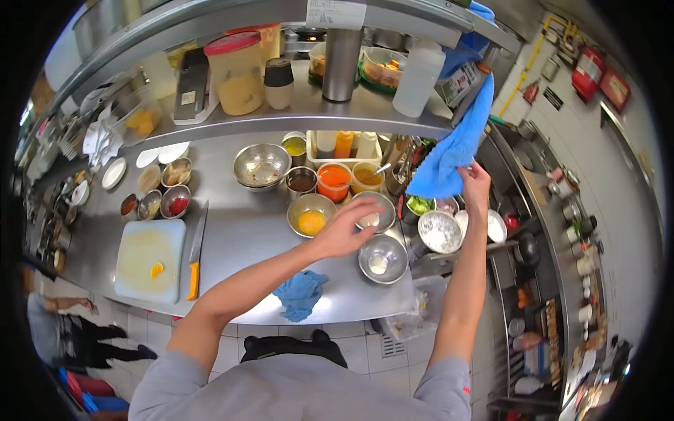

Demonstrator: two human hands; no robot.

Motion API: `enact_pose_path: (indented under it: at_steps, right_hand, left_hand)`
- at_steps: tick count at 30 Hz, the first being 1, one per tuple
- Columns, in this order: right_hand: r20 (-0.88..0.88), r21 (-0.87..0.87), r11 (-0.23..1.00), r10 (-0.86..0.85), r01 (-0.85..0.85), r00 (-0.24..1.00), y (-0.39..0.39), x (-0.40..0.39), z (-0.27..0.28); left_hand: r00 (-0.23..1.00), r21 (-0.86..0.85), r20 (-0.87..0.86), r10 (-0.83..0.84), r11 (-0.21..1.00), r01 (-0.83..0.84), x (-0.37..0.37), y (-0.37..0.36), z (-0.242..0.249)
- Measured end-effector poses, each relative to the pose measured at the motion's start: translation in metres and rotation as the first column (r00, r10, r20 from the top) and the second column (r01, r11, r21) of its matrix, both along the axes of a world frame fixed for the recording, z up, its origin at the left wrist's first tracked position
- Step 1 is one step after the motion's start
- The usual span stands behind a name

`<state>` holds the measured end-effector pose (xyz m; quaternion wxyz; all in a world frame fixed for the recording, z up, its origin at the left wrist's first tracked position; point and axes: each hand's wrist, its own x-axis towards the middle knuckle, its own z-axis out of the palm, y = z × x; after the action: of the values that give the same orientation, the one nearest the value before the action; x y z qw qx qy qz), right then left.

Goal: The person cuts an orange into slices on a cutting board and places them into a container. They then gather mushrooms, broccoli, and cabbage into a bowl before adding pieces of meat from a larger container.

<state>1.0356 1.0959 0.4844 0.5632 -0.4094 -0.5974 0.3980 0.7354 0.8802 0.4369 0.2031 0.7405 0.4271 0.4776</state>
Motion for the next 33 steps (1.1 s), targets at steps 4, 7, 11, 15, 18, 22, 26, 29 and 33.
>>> enact_pose_path:
  at_steps: [4,7,11,15,18,22,26,29,33]
  right_hand:
    - [-0.277,0.131,0.987,0.130,-0.097,0.952,-0.053,-0.016,0.045]
    - [-0.569,0.219,0.961,0.267,-0.169,0.778,-0.090,-0.049,0.061]
    - [-0.638,0.215,0.973,0.207,-0.086,0.741,-0.085,-0.053,0.055]
    - [-0.504,0.186,0.974,0.209,-0.130,0.838,-0.090,-0.045,0.060]
    - [-0.378,0.249,0.967,0.148,-0.053,0.914,-0.080,-0.040,0.059]
    - [-0.243,0.320,0.945,0.009,0.071,0.970,-0.061,-0.040,0.054]
    - [-0.008,0.537,0.823,-0.217,0.188,0.976,-0.034,-0.031,0.047]
    - [0.040,0.515,0.778,-0.440,0.359,0.897,-0.024,-0.021,0.046]
    - [0.214,0.273,0.921,-0.341,0.279,0.915,-0.016,0.004,0.041]
  left_hand:
    - [0.948,-0.133,0.314,-0.046,0.987,0.092,0.067,0.068,0.048]
    - [0.825,-0.142,0.565,-0.036,0.980,0.141,0.135,0.102,0.075]
    - [0.882,-0.117,0.472,0.010,0.992,0.052,0.166,0.109,0.098]
    - [0.987,-0.133,0.140,0.085,0.989,-0.066,0.156,0.091,0.111]
    - [0.995,-0.174,0.089,0.051,0.984,-0.035,0.154,0.082,0.115]
    - [0.993,0.122,-0.088,0.076,0.990,-0.064,0.146,0.081,0.092]
    - [0.954,0.238,-0.262,0.145,0.968,-0.081,0.127,0.060,0.081]
    - [0.938,0.249,-0.311,0.151,0.966,-0.073,0.101,0.022,0.061]
    - [0.942,0.227,-0.282,0.183,0.966,-0.120,0.041,-0.046,0.013]
